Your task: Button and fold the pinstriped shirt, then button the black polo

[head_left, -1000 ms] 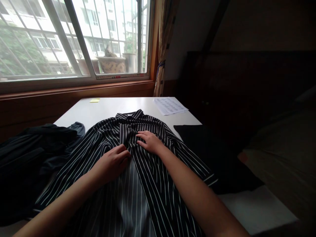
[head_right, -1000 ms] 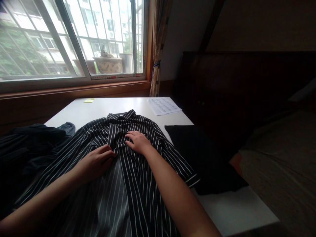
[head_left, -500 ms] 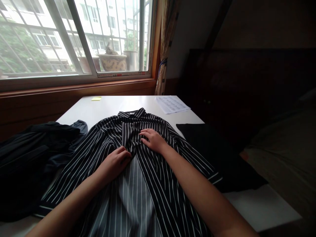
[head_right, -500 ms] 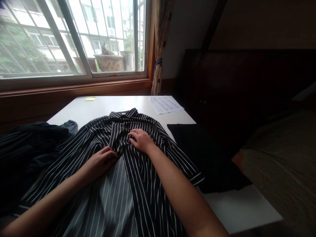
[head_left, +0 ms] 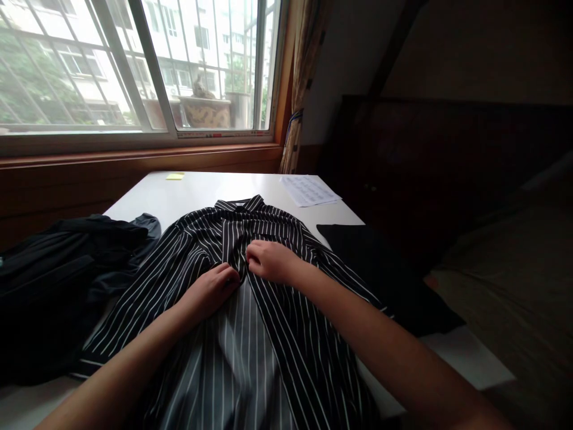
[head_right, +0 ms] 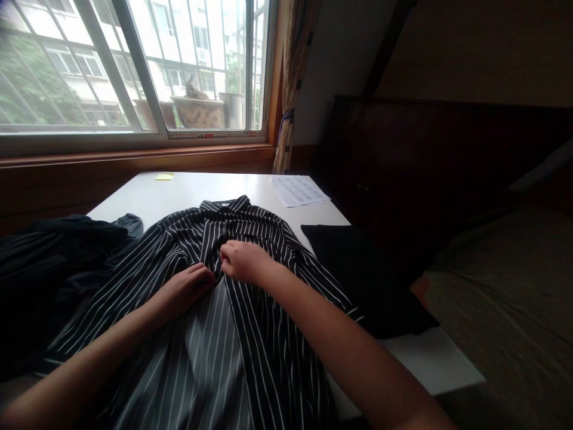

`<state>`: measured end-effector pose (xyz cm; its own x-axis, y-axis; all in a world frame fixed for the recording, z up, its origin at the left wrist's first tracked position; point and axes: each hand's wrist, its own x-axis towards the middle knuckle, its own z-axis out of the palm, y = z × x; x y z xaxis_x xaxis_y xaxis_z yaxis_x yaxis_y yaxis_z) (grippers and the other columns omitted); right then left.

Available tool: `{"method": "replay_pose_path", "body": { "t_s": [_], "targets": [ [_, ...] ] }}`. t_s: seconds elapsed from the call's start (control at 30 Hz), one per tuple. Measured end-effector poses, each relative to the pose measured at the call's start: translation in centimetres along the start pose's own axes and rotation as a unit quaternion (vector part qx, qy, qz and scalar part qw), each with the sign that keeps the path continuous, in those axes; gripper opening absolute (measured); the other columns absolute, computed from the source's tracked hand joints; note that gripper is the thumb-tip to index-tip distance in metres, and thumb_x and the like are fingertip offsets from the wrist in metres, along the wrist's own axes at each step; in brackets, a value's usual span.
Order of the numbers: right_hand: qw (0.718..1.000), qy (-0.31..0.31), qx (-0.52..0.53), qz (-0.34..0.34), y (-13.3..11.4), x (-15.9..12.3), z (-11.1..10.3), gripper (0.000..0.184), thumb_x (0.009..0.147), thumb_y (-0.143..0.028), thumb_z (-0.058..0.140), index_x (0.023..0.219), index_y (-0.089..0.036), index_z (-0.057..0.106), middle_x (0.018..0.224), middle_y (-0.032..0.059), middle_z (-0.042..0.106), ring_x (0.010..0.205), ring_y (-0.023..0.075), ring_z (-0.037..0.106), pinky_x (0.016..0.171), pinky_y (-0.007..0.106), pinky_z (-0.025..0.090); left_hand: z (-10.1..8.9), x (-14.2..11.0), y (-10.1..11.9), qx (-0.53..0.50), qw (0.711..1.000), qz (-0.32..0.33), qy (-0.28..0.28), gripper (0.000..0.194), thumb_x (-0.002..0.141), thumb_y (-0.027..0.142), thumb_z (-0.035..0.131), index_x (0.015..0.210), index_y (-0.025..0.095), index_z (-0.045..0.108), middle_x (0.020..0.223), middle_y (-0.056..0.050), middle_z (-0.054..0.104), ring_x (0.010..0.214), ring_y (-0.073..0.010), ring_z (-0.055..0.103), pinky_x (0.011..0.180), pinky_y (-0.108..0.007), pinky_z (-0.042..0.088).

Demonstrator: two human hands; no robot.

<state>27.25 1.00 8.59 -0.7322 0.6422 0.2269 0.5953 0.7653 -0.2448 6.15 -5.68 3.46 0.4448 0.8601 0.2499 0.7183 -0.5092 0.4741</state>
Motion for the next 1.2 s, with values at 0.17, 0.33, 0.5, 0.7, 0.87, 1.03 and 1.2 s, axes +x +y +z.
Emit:
{"method": "replay_pose_path", "body": {
  "t_s": [0.17, 0.33, 0.5, 0.7, 0.87, 1.03, 1.2],
  "targets": [
    [0.998, -0.036, 0.019, 0.046, -1.8, -3.0, 2.5, 0.019, 0.086, -0.038, 0.066, 0.083, -0.020, 0.058, 0.086, 0.0035, 0.063, 0.079, 0.0187, 0.059, 0.070, 0.030, 0.044, 0.0, 0.0, -0.3, -0.021, 1.000, -0.010, -0.009, 0.009, 0.093, 0.022, 0.053, 0.097, 0.021, 0.061, 0.097, -0.004, 0.060, 0.084, -0.0174, 0.062, 0.074, -0.028, 0.049],
    [0.989, -0.015, -0.029, 0.141, -3.2, -4.0, 3.9, 0.031, 0.084, -0.050, 0.065, 0.091, -0.021, 0.057, 0.097, 0.0091, 0.064, 0.089, 0.0253, 0.061, 0.071, 0.035, 0.047, 0.0, -0.4, -0.2, -0.004, 1.000, -0.016, 0.000, 0.010, 0.093, 0.022, 0.052, 0.095, 0.021, 0.062, 0.098, -0.004, 0.058, 0.081, -0.0165, 0.061, 0.071, -0.028, 0.048],
    [0.981, 0.009, -0.037, 0.188, -3.8, -4.2, 4.5, 0.020, 0.087, -0.040, 0.060, 0.092, -0.021, 0.057, 0.097, 0.0088, 0.064, 0.087, 0.0263, 0.063, 0.069, 0.036, 0.047, -0.3, -0.5, 0.4, 0.007, 0.999, -0.027, 0.029, 0.010, 0.092, 0.022, 0.054, 0.088, 0.020, 0.063, 0.094, -0.003, 0.058, 0.075, -0.0152, 0.059, 0.068, -0.027, 0.046],
    [0.985, 0.006, 0.034, 0.169, -2.7, -4.8, 3.9, 0.018, 0.086, -0.037, 0.066, 0.087, -0.022, 0.057, 0.090, 0.0040, 0.064, 0.080, 0.0190, 0.060, 0.069, 0.030, 0.043, -1.4, -0.4, 1.3, -0.055, 0.997, -0.045, 0.044, 0.015, 0.091, 0.031, 0.058, 0.084, 0.020, 0.066, 0.089, -0.004, 0.061, 0.076, -0.0159, 0.060, 0.068, -0.027, 0.046],
    [0.985, -0.009, 0.101, 0.138, -1.7, -5.3, 3.1, 0.014, 0.084, -0.029, 0.070, 0.080, -0.021, 0.059, 0.085, 0.0021, 0.063, 0.076, 0.0157, 0.058, 0.066, 0.027, 0.042, -2.4, -0.2, 2.1, -0.131, 0.985, -0.103, 0.037, 0.018, 0.087, 0.036, 0.061, 0.084, 0.019, 0.068, 0.087, -0.004, 0.066, 0.081, -0.0193, 0.062, 0.074, -0.030, 0.047],
    [0.980, -0.006, 0.149, 0.132, -1.2, -5.5, 2.5, 0.006, 0.087, -0.024, 0.068, 0.082, -0.020, 0.065, 0.086, 0.0022, 0.065, 0.079, 0.0162, 0.060, 0.072, 0.028, 0.044, -2.8, 0.0, 3.2, -0.238, 0.951, -0.196, 0.001, 0.027, 0.083, 0.045, 0.063, 0.086, 0.019, 0.069, 0.083, -0.004, 0.069, 0.079, -0.0206, 0.063, 0.070, -0.030, 0.048],
    [0.965, 0.061, 0.210, 0.144, -1.2, -5.2, 1.8, 0.006, 0.086, -0.021, 0.066, 0.080, -0.020, 0.064, 0.087, 0.0016, 0.064, 0.077, 0.0153, 0.059, 0.070, 0.028, 0.045, -2.3, 0.0, 3.2, -0.329, 0.910, -0.251, -0.014, 0.032, 0.079, 0.048, 0.068, 0.086, 0.017, 0.069, 0.074, -0.001, 0.065, 0.067, -0.0166, 0.059, 0.060, -0.026, 0.045]
  ]
}}
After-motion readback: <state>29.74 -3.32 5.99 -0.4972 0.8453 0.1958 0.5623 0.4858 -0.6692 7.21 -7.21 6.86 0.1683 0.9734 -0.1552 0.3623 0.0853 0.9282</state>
